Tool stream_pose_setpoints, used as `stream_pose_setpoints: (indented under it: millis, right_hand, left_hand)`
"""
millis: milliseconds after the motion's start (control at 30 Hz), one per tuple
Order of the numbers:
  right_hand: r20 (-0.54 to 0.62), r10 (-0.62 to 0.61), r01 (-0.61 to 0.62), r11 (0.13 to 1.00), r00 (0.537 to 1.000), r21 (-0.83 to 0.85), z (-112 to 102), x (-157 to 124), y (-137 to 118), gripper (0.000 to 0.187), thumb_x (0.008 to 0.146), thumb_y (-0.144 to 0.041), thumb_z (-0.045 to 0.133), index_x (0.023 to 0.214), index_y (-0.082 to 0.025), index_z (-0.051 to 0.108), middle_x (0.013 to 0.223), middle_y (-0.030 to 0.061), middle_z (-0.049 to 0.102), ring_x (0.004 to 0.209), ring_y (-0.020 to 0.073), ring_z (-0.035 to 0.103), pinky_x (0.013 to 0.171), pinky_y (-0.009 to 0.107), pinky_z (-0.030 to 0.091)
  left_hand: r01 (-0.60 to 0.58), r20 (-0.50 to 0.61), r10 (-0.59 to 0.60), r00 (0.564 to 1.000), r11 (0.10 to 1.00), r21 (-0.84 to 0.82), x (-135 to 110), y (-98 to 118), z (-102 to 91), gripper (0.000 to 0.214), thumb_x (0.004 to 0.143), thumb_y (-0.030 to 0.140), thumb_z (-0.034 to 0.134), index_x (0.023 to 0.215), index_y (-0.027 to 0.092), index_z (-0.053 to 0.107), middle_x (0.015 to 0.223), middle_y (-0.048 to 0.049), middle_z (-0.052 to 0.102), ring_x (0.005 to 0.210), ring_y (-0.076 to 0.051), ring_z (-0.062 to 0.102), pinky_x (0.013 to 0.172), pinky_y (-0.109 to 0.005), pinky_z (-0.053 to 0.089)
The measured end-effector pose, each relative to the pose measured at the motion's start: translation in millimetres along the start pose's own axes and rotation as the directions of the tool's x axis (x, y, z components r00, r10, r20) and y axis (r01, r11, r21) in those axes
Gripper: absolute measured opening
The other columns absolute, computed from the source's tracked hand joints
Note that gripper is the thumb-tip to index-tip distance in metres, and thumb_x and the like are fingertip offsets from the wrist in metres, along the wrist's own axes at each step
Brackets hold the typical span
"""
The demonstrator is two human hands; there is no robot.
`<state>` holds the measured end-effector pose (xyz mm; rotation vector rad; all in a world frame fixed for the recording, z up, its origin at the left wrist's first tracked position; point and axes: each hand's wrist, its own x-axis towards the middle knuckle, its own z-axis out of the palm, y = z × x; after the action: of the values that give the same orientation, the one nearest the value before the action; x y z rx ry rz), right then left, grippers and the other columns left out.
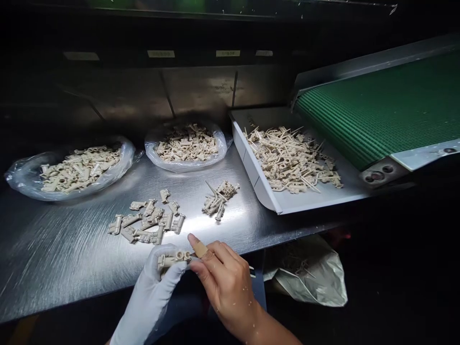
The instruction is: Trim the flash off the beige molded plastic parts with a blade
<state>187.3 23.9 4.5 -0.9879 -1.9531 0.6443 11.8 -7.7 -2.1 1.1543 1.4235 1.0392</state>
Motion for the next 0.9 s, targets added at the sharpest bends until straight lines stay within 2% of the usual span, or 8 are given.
stream_pose_setpoints:
  millis: [100, 200, 500, 633, 767, 900]
  right_hand:
    - [-0.031, -0.041, 0.039, 0.996, 0.999, -0.081, 1.8, -1.0, -1.0, 0.041, 0.111, -0.029, 0.05, 0.151, -0.021, 0.054, 0.08, 0.002, 0.061, 0.072, 0.0173, 0.059, 0.064, 0.028, 0.049]
    - [-0.031, -0.061, 0.058, 0.994, 0.998, -0.096, 2.2, -2.1, -1.2, 0.04, 0.111, -0.027, 0.05, 0.149, -0.018, 0.055, 0.079, 0.002, 0.06, 0.072, 0.0171, 0.059, 0.064, 0.028, 0.048]
    - [-0.011, -0.11, 0.106, 0.977, 0.994, -0.186, -0.1, -3.2, -4.7, 0.036, 0.111, -0.022, 0.05, 0.145, -0.015, 0.058, 0.076, 0.002, 0.06, 0.069, 0.0174, 0.056, 0.061, 0.029, 0.043]
    - [0.003, -0.118, 0.117, 0.981, 0.993, -0.158, -0.9, -4.9, -4.6, 0.034, 0.109, -0.018, 0.052, 0.142, -0.015, 0.061, 0.074, 0.0012, 0.058, 0.067, 0.0169, 0.055, 0.059, 0.029, 0.042]
    - [0.001, -0.103, 0.103, 0.987, 0.995, -0.121, -0.2, -3.9, -1.5, 0.037, 0.111, -0.022, 0.048, 0.147, -0.016, 0.056, 0.076, 0.0018, 0.058, 0.069, 0.0169, 0.056, 0.06, 0.028, 0.044]
    - [0.001, -0.12, 0.118, 0.978, 0.993, -0.174, 0.6, -1.8, -0.7, 0.039, 0.112, -0.025, 0.048, 0.149, -0.016, 0.055, 0.076, 0.0023, 0.058, 0.069, 0.0176, 0.056, 0.06, 0.029, 0.044]
  left_hand:
    - [-0.128, 0.021, 0.128, 0.992, 0.99, 0.052, -3.3, -1.0, -0.9, 0.018, 0.103, 0.036, 0.055, 0.102, 0.023, 0.068, 0.097, -0.0034, 0.076, 0.094, -0.022, 0.072, 0.086, -0.033, 0.057]
    - [-0.175, 0.016, 0.174, 0.985, 0.982, 0.075, -3.4, 1.9, -1.2, 0.017, 0.102, 0.032, 0.055, 0.099, 0.023, 0.068, 0.091, -0.0023, 0.075, 0.086, -0.02, 0.072, 0.081, -0.031, 0.059]
    - [-0.145, 0.057, 0.143, 0.988, 0.989, 0.031, -0.7, 5.3, -4.3, 0.017, 0.103, 0.03, 0.056, 0.093, 0.023, 0.068, 0.088, 0.0003, 0.071, 0.082, -0.017, 0.068, 0.081, -0.027, 0.057]
    - [-0.151, 0.065, 0.148, 0.987, 0.988, 0.043, -0.4, 2.6, -2.7, 0.019, 0.104, 0.031, 0.054, 0.093, 0.023, 0.068, 0.089, -0.0005, 0.072, 0.083, -0.018, 0.068, 0.082, -0.028, 0.057]
    - [-0.187, 0.07, 0.181, 0.981, 0.978, 0.095, -3.5, 1.6, -1.5, 0.016, 0.103, 0.029, 0.054, 0.098, 0.023, 0.067, 0.094, -0.0017, 0.072, 0.089, -0.019, 0.069, 0.086, -0.03, 0.056]
    - [-0.173, 0.067, 0.167, 0.984, 0.98, 0.096, -3.9, 4.2, -2.1, 0.016, 0.103, 0.03, 0.055, 0.097, 0.023, 0.067, 0.093, -0.0018, 0.072, 0.089, -0.02, 0.07, 0.086, -0.031, 0.056]
